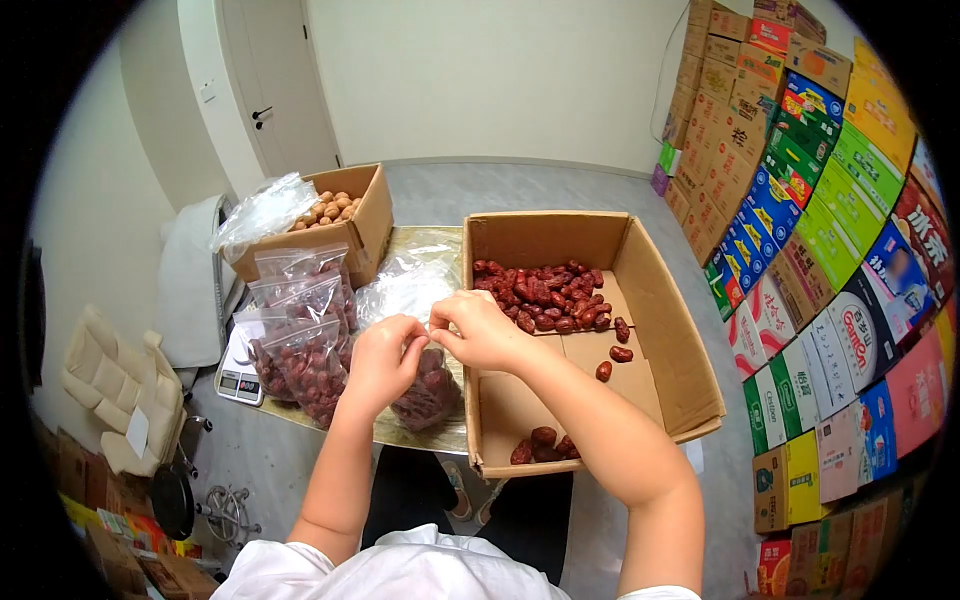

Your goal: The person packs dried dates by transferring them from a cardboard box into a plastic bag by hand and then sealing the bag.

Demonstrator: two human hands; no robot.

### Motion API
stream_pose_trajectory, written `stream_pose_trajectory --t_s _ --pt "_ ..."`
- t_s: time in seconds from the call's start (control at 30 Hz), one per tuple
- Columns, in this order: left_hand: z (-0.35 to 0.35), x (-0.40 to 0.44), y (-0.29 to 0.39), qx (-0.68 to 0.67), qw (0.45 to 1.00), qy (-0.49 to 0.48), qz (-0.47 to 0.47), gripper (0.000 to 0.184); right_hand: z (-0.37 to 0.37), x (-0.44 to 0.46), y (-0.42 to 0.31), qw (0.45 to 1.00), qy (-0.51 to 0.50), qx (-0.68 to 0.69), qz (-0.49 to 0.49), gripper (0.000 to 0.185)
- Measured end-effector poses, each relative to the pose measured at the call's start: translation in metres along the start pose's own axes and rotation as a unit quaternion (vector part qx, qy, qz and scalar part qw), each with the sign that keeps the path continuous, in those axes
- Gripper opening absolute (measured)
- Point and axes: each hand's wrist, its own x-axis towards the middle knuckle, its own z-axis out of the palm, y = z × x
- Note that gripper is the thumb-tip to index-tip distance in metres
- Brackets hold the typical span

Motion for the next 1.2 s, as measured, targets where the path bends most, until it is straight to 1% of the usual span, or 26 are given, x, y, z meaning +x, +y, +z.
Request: stream_pose_trajectory --t_s 0.13,0.3,0.53,0.63,0.7,0.83,0.97,1.0,1.03,1.2 --pt "0.007 -0.003 -0.001 0.002 1.0 0.014 -0.014 0.006 0.0 -0.001 -0.002 1.0 -0.006 0.006 -0.004 0.009" --pt "0.011 -0.004 0.001 -0.006 0.999 0.043 -0.017 0.006 -0.001 -0.001 -0.005 1.0 -0.005 -0.023 -0.007 0.007" --pt "0.011 -0.006 0.0 -0.018 0.998 0.033 -0.044 0.007 -0.006 -0.001 -0.015 0.998 0.005 -0.065 -0.008 0.006" --pt "0.004 -0.011 -0.001 -0.016 0.997 0.018 -0.072 0.008 -0.006 -0.001 -0.018 0.995 0.009 -0.101 -0.005 0.004" --pt "0.0 -0.016 -0.004 0.015 0.997 0.022 -0.074 0.009 -0.007 -0.001 -0.015 0.992 0.039 -0.12 -0.007 0.006" --pt "-0.009 -0.025 -0.007 0.023 0.996 0.022 -0.081 0.008 -0.009 -0.001 -0.015 0.993 0.032 -0.116 0.013 0.006" --pt "-0.014 -0.032 -0.014 -0.014 0.994 0.008 -0.107 0.007 -0.01 -0.001 -0.017 0.992 0.027 -0.122 0.029 0.006" --pt "-0.015 -0.034 -0.015 -0.024 0.993 0.004 -0.116 0.006 -0.01 -0.001 -0.016 0.992 0.025 -0.118 0.03 0.003" --pt "-0.016 -0.036 -0.015 -0.024 0.993 0.003 -0.115 0.006 -0.01 -0.001 -0.015 0.993 0.024 -0.113 0.031 0.0" --pt "-0.023 -0.043 -0.017 -0.017 0.994 0.026 -0.108 0.008 -0.01 -0.001 -0.014 0.993 0.023 -0.11 0.031 0.001"
